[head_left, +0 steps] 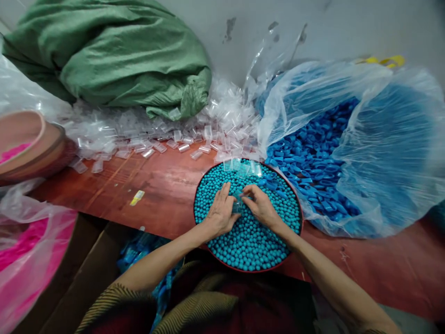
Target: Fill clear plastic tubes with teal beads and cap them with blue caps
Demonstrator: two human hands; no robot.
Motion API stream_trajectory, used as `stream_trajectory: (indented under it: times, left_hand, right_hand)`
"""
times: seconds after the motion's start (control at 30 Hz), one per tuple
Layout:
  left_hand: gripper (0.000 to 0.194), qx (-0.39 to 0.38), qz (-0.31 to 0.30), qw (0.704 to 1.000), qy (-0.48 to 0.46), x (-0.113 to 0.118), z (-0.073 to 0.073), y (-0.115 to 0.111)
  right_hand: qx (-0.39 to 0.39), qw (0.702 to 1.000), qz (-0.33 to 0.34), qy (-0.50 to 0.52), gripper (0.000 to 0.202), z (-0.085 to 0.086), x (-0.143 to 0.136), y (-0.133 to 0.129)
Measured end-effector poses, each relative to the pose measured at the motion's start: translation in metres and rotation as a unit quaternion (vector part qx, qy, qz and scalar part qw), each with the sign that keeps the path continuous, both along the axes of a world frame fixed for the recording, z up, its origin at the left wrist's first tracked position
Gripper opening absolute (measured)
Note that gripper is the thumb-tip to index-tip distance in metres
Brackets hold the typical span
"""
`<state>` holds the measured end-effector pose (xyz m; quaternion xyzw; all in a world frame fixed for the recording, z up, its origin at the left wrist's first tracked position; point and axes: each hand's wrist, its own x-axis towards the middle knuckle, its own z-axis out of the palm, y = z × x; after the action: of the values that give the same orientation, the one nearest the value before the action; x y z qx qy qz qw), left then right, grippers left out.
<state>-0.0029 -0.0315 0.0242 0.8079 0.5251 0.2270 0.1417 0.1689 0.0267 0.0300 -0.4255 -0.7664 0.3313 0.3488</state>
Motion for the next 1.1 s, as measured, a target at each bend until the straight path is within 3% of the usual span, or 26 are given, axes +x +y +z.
stream_trajectory:
  times: [0.17, 0.23, 0.3, 0.37, 0.47, 0.57, 0.67, 0.77, 0.97, 1.1]
  left_hand:
    - [0.051, -0.038, -0.012, 0.998, -0.04, 0.001, -0.006, 0.005]
    - [0.065, -0.063, 0.002, 0.998, -0.024, 0.001, -0.002, 0.008]
    - [0.066, -0.091, 0.005, 0.996, 0.026, 0.003, 0.006, 0.011]
    - [0.051, -0.111, -0.006, 0.99, 0.084, 0.005, 0.016, 0.014]
    - [0.034, -0.115, -0.013, 0.984, 0.134, 0.009, 0.027, 0.015]
    - [0.032, -0.096, -0.003, 0.985, 0.142, 0.009, 0.029, 0.012]
    - [0.039, -0.086, 0.004, 0.987, 0.134, 0.007, 0.026, 0.007]
    - [0.048, -0.078, 0.003, 0.991, 0.113, 0.005, 0.018, 0.006]
    - [0.043, -0.026, 0.004, 0.998, 0.058, 0.008, 0.005, 0.01]
    - [0.048, -0.039, -0.001, 0.997, 0.061, 0.01, 0.003, 0.009]
  right_hand:
    - [0.07, 0.996, 0.035, -0.053, 0.018, -0.007, 0.008, -0.021]
    - [0.107, 0.988, 0.047, -0.098, 0.024, -0.006, 0.013, -0.023]
    - [0.111, 0.982, 0.069, -0.134, 0.028, 0.0, 0.016, -0.017]
    - [0.101, 0.98, 0.053, -0.165, 0.03, 0.011, 0.015, -0.004]
    - [0.129, 0.964, -0.039, -0.231, 0.026, 0.032, -0.001, 0.028]
    - [0.125, 0.929, -0.092, -0.336, 0.03, 0.041, -0.022, 0.06]
    - [0.099, 0.911, -0.08, -0.392, 0.021, 0.037, -0.033, 0.075]
    - [0.093, 0.93, -0.061, -0.35, 0.012, 0.028, -0.024, 0.067]
    - [0.088, 0.984, -0.014, -0.156, 0.011, 0.009, 0.009, 0.014]
    - [0.06, 0.977, 0.012, -0.205, 0.014, 0.004, 0.013, -0.006]
